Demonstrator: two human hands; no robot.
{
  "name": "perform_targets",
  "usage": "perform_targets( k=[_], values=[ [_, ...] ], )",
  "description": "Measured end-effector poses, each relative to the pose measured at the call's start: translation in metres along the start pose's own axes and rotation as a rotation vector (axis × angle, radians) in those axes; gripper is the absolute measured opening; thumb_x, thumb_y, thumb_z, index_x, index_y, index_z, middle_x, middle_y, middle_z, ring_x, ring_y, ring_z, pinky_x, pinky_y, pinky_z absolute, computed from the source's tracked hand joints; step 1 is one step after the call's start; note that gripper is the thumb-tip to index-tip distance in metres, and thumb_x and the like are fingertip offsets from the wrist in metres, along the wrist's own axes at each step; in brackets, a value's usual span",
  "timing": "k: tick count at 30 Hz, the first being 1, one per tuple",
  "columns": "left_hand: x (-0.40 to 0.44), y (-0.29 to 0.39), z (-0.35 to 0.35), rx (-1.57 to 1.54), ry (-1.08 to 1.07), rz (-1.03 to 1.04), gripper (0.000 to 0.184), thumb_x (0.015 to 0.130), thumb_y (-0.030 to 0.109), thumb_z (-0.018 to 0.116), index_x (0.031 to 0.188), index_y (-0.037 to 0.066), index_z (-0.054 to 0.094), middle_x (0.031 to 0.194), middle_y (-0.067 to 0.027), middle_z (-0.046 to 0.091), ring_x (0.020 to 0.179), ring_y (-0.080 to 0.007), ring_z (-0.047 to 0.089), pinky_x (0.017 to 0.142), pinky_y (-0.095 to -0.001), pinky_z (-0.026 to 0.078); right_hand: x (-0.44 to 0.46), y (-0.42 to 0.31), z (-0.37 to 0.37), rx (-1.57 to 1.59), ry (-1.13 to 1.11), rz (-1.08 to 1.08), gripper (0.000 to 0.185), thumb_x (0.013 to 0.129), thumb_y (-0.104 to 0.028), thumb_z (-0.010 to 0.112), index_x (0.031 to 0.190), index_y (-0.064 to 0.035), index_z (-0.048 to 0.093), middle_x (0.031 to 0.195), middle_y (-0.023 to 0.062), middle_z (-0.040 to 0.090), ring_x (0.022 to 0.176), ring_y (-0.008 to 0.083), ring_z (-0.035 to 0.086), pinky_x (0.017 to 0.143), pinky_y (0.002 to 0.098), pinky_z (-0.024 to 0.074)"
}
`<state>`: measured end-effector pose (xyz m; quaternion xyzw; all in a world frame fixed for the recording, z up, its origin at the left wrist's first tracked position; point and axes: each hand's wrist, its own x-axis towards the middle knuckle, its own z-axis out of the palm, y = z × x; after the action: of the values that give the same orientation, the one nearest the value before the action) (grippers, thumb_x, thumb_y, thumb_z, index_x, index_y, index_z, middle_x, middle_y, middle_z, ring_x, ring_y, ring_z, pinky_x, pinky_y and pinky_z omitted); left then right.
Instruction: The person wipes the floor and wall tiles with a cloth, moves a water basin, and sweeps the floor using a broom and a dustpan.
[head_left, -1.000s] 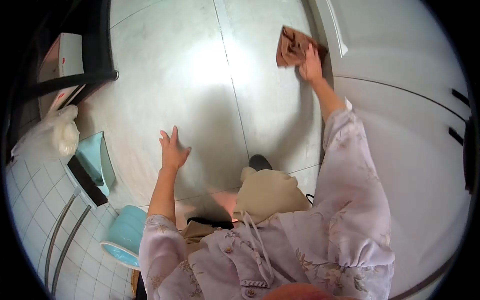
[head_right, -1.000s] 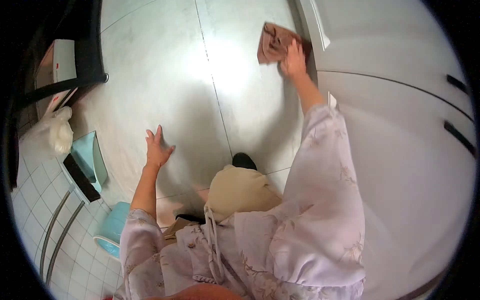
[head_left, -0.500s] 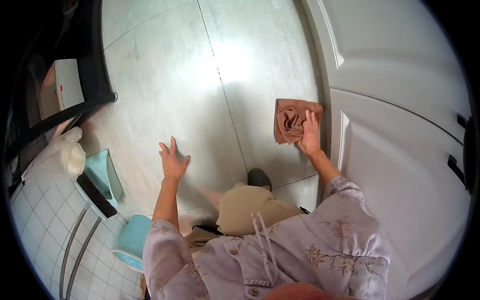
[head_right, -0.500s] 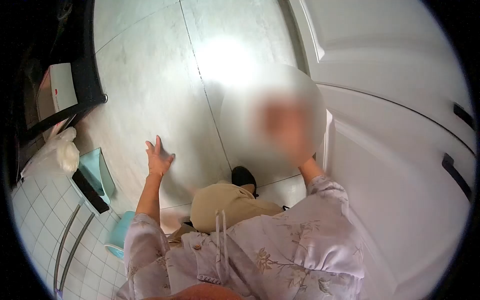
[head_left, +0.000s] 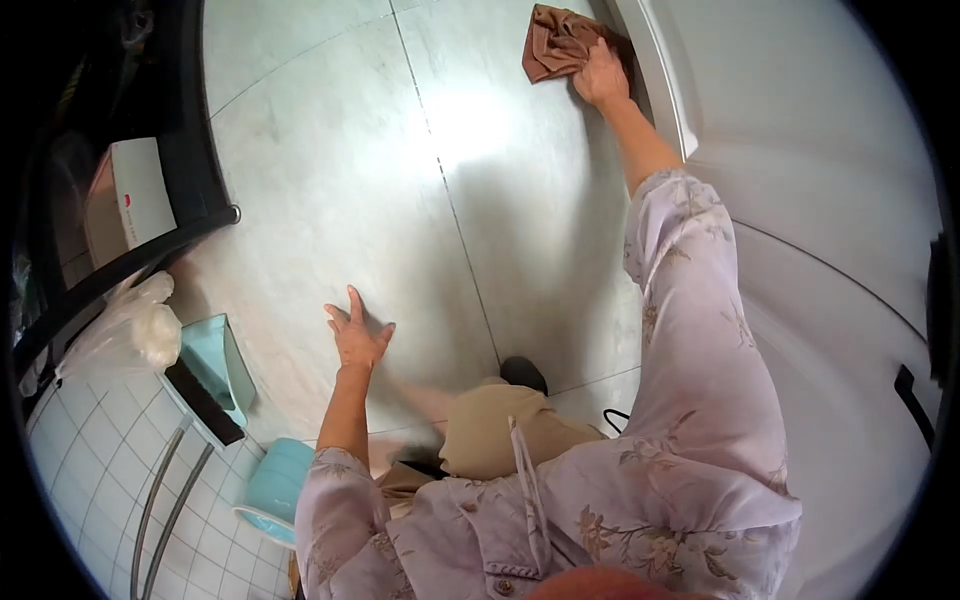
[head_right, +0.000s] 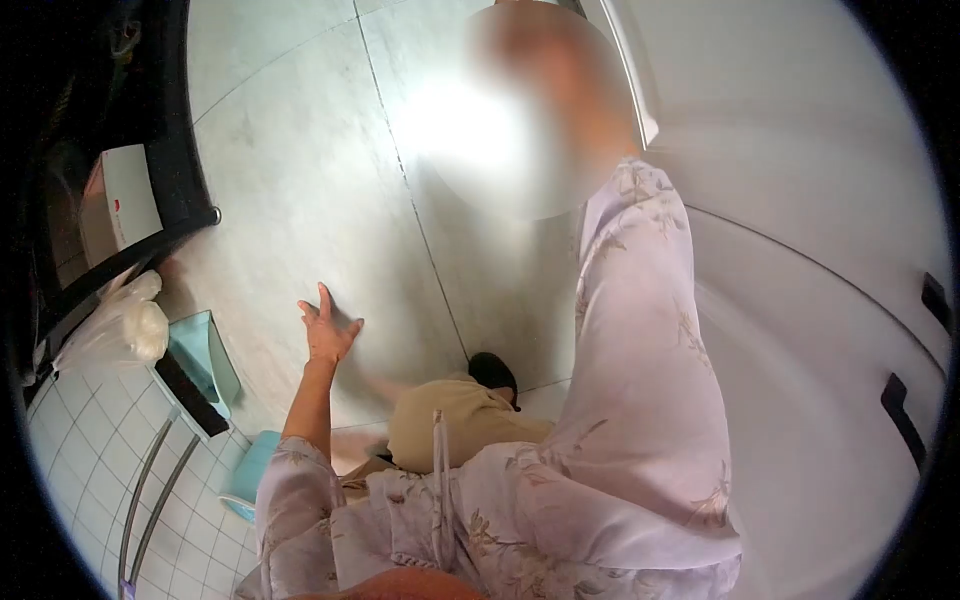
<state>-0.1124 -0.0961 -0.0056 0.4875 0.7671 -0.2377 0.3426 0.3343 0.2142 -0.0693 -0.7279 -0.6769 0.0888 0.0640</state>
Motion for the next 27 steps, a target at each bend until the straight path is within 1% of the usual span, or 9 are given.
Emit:
perform_targets(
  k=[5,8,11,13,16,19,20,22,27],
  values=[
    [0.020,0.003,-0.013,-0.037,0.105,0.121,0.107,0.068,0.042,0.076,0.145,0.026,0.003,0.142,-0.0362,-0.001,0.130,-0.0543,0.011,0.106,-0.0466,0.027,-0.155,-0.010,-0.035,0.280,-0.084,-0.046,0.066,0.079,-0.016,0.055,0.135,0.0058,0.028,0.140,0.0249,0.031,0.129,0.0432,0.027,0.105,0.0475,0.0258],
    [0.026,0.028,-0.029,-0.069,0.060,0.001,0.110,0.067,0.041,0.078,0.145,0.027,0.002,0.142,-0.0362,-0.004,0.129,-0.0566,0.009,0.106,-0.0481,0.026,-0.244,-0.007,-0.012,-0.013,-0.211,-0.064,0.066,0.080,-0.021,0.053,0.136,0.0041,0.029,0.145,0.0210,0.025,0.134,0.0404,0.021,0.107,0.0507,0.0195],
    [0.022,0.042,-0.032,-0.127,0.016,-0.077,0.120,0.060,0.043,0.082,0.145,0.027,-0.001,0.141,-0.0368,-0.009,0.130,-0.0570,0.001,0.108,-0.0487,0.022,-0.179,-0.021,-0.021,0.144,0.004,-0.163,0.063,0.080,-0.018,0.051,0.136,0.0039,0.030,0.146,0.0184,0.024,0.135,0.0389,0.019,0.107,0.0518,0.0187],
    [0.024,0.042,-0.023,-0.124,0.049,-0.082,0.123,0.058,0.042,0.083,0.145,0.028,-0.003,0.141,-0.0367,-0.010,0.130,-0.0566,0.001,0.108,-0.0485,0.022,-0.091,-0.017,-0.012,0.121,-0.059,-0.144,0.062,0.078,-0.012,0.049,0.135,0.0040,0.030,0.147,0.0140,0.023,0.135,0.0368,0.019,0.108,0.0522,0.0181],
    [0.027,0.045,-0.021,-0.122,0.093,-0.088,0.124,0.057,0.041,0.084,0.145,0.029,-0.003,0.141,-0.0363,-0.012,0.130,-0.0568,0.002,0.107,-0.0483,0.025,0.040,-0.002,0.026,-0.205,0.089,-0.258,0.059,0.081,-0.019,0.051,0.134,0.0013,0.034,0.147,0.0120,0.024,0.135,0.0337,0.021,0.107,0.0496,0.0225],
    [0.026,0.044,-0.020,-0.134,0.101,-0.085,0.122,0.058,0.039,0.084,0.145,0.030,-0.002,0.141,-0.0360,-0.013,0.129,-0.0580,0.003,0.105,-0.0493,0.028,0.141,0.019,0.055,-0.046,0.114,-0.190,0.046,0.080,-0.020,0.053,0.123,-0.0036,0.046,0.145,0.0112,0.030,0.133,0.0341,0.025,0.105,0.0501,0.0236],
    [0.029,0.043,-0.019,-0.135,0.119,-0.073,0.122,0.058,0.037,0.084,0.145,0.030,-0.002,0.141,-0.0361,-0.014,0.129,-0.0585,0.003,0.105,-0.0504,0.028,0.134,-0.024,0.023,-0.060,0.043,-0.024,0.060,0.084,-0.022,0.048,0.138,-0.0025,0.030,0.141,0.0213,0.031,0.128,0.0362,0.032,0.110,0.0385,0.0224],
    [0.029,0.048,-0.026,-0.135,0.087,-0.092,0.122,0.057,0.038,0.084,0.145,0.030,-0.001,0.141,-0.0360,-0.014,0.128,-0.0587,0.003,0.104,-0.0513,0.028,0.190,0.015,0.054,-0.100,-0.088,-0.015,0.064,0.085,-0.021,0.045,0.139,0.0038,0.022,0.145,0.0201,0.024,0.133,0.0347,0.024,0.112,0.0349,0.0154],
    [0.031,0.050,-0.030,-0.111,0.053,-0.121,0.122,0.056,0.038,0.085,0.144,0.031,0.000,0.140,-0.0359,-0.016,0.128,-0.0588,0.002,0.104,-0.0523,0.029,0.172,-0.016,0.027,-0.151,-0.106,-0.029,0.061,0.085,-0.025,0.042,0.138,0.0002,0.026,0.146,0.0165,0.023,0.135,0.0320,0.019,0.111,0.0394,0.0174]
  ],
)
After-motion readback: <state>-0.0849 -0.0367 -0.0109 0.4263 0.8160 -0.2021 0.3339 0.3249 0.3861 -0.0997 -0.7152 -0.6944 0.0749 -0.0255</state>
